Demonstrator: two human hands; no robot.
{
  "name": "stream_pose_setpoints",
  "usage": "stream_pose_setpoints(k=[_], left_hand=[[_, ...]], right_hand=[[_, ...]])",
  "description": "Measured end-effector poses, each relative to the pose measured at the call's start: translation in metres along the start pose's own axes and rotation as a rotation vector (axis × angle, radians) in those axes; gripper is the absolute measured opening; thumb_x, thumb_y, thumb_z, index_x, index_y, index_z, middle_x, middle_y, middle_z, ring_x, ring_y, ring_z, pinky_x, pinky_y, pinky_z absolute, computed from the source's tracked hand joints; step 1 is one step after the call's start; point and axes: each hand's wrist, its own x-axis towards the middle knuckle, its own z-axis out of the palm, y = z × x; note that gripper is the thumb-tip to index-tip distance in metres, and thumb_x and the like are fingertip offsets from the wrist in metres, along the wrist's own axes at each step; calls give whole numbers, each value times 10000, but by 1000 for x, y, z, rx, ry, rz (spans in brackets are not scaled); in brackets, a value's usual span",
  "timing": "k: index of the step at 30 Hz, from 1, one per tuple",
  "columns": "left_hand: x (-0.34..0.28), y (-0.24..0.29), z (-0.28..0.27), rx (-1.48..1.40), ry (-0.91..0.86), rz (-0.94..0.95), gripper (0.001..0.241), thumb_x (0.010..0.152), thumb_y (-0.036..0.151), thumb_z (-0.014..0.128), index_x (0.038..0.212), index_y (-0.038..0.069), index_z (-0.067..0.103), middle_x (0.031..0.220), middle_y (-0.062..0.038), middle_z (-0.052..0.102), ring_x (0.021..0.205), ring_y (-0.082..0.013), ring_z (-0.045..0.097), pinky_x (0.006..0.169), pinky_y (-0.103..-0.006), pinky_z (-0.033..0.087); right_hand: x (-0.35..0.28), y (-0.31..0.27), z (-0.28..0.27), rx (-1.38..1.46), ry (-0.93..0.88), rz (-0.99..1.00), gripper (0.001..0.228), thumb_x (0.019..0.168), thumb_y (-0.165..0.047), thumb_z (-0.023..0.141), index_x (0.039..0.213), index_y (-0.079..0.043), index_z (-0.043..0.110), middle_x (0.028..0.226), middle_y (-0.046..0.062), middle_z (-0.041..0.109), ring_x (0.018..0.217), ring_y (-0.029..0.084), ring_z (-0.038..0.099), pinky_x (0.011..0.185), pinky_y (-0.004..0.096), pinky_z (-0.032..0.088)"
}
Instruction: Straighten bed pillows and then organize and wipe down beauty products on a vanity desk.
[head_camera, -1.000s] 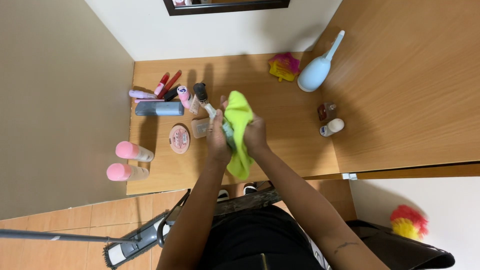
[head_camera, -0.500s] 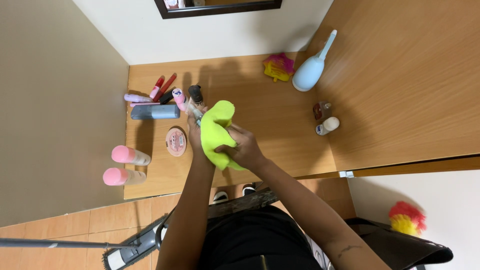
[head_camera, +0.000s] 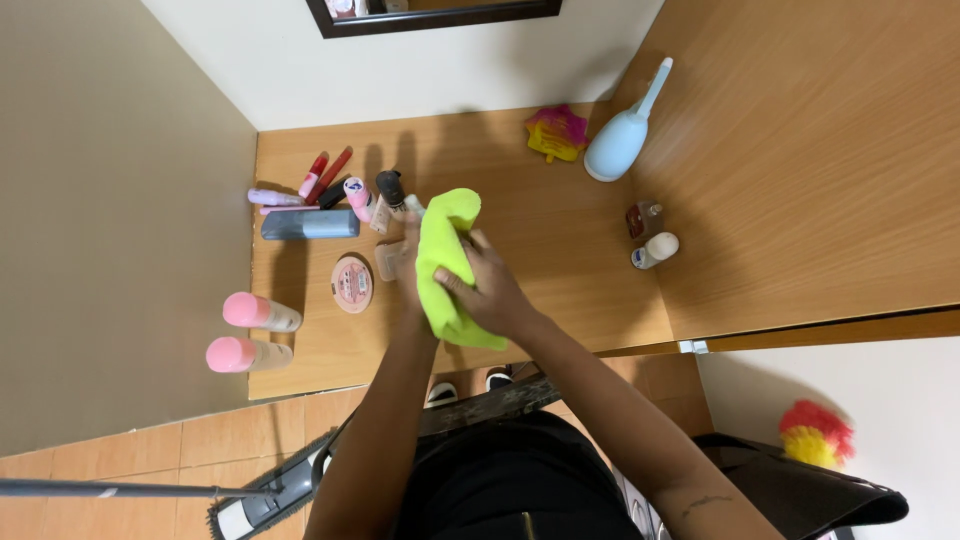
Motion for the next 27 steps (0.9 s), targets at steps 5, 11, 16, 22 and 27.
stream_pose_setpoints(k=[5,11,16,22,27], left_hand=[[-3,-35,-3,-90,-135,9,368,1074,355,560,1323,91,616,962,-14,652,784,-99,632,678,-256,537],[4,-31,2,-53,156,-34,397,1056,379,549,1246,34,605,997,-62,682,851,-159,681,739,-327,574],[15,-36,5,128,176,-5,510,1037,485,433,1183,46,647,992,-78,686,851,-181,682,736,-328,573],[52,-79,13,195,217,165,500,1066,518,493,1157,59,668,970,-31,594,844,-146,586,723,-310,502],[32,-97,65,494,121,57,409,1012,425,636,1179,54,681,981,-43,638,857,-123,598,743,-312,510]], right_hand=[[9,3,-3,322,9,320,490,1019,-354,590,1351,5,573,1280,169,636,1174,309,659,989,388,519],[-12,18,-1,134,0,299,358,970,-231,632,1259,-23,671,1246,140,658,1093,266,694,927,367,540],[-28,5,-29,12,-71,394,336,942,-195,682,1235,-32,695,1164,143,656,1030,270,687,880,369,537],[-68,17,-71,241,-62,581,338,942,-243,695,1218,-49,714,1027,90,731,909,189,693,819,347,562],[-124,72,-103,476,241,969,344,971,-326,678,1143,-32,725,915,109,750,759,199,706,691,358,586]])
